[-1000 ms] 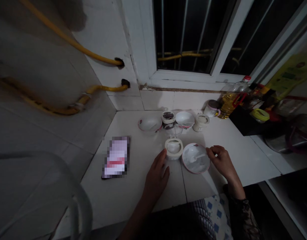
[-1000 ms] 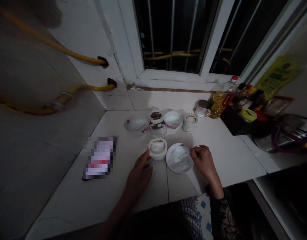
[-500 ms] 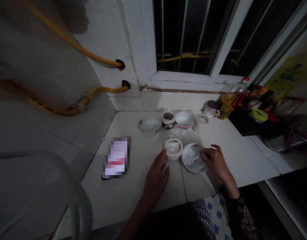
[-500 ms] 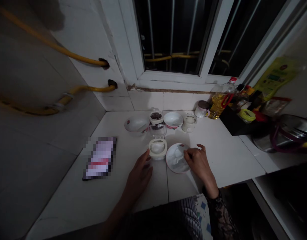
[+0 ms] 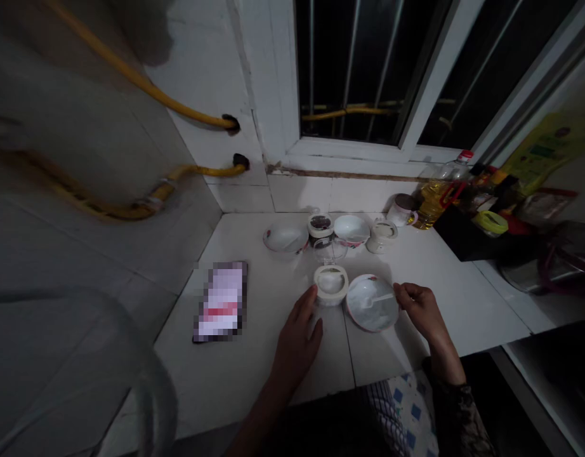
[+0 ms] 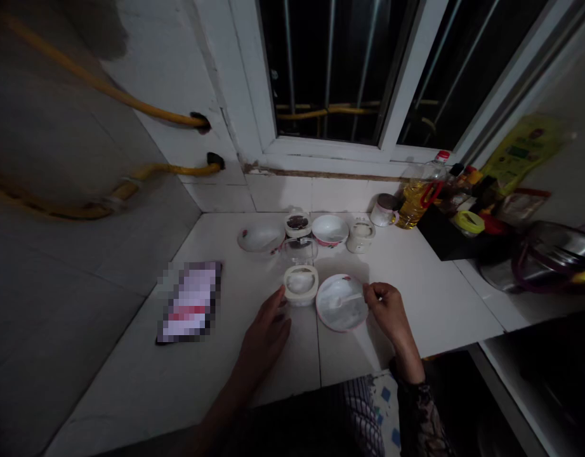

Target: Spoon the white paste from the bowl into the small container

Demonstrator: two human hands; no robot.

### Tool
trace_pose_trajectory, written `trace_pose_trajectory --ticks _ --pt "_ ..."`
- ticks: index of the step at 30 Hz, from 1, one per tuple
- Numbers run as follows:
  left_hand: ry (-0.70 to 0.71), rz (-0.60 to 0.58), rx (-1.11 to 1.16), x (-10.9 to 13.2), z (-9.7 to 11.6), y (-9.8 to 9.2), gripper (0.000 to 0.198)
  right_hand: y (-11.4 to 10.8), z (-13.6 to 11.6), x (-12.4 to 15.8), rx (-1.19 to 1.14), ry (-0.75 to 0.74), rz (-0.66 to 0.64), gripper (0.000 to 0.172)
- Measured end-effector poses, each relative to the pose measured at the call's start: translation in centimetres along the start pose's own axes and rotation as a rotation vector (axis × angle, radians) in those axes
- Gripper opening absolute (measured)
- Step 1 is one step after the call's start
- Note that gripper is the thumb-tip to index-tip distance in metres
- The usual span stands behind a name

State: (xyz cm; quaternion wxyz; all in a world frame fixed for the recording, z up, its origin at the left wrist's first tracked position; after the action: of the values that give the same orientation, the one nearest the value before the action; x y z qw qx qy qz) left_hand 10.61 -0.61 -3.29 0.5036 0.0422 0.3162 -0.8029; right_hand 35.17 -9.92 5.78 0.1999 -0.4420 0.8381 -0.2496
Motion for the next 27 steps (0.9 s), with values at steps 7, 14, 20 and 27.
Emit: trace_pose_trajectory --ticks 7,14,20,27 --pt "0.020 0.002 0.001 -0.1 0.0 -0.1 0.064 0.8 -3.1 0.1 0.074 -0.283 0.368 0.048" --pt "0.041 0.014 -0.009 -0.1 -0.1 0.0 0.066 4.3 -7.4 1.3 0.497 -0.881 0.441 0.025" --pt "0.011 0.000 -0.005 0.0 -0.2 0.0 0.067 1.6 -5.3 0.7 0.448 -0.718 0.444 0.027" --pt "0.000 -0.009 0.013 0.0 -0.2 0.1 0.066 -0.9 -0.7 -0.2 0.655 -0.435 0.162 0.046"
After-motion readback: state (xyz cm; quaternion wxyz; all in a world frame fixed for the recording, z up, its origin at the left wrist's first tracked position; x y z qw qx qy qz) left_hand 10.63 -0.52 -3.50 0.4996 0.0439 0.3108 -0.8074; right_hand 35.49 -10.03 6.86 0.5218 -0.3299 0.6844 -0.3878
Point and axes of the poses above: each hand's wrist, its own x-axis away from the middle knuckle, its own y-axis out of the palm, z = x × y, the point moved 2 cm from there along -x, towards the middle knuckle, and after that the axes turned 1 degree about y, right-handed, at the moved point
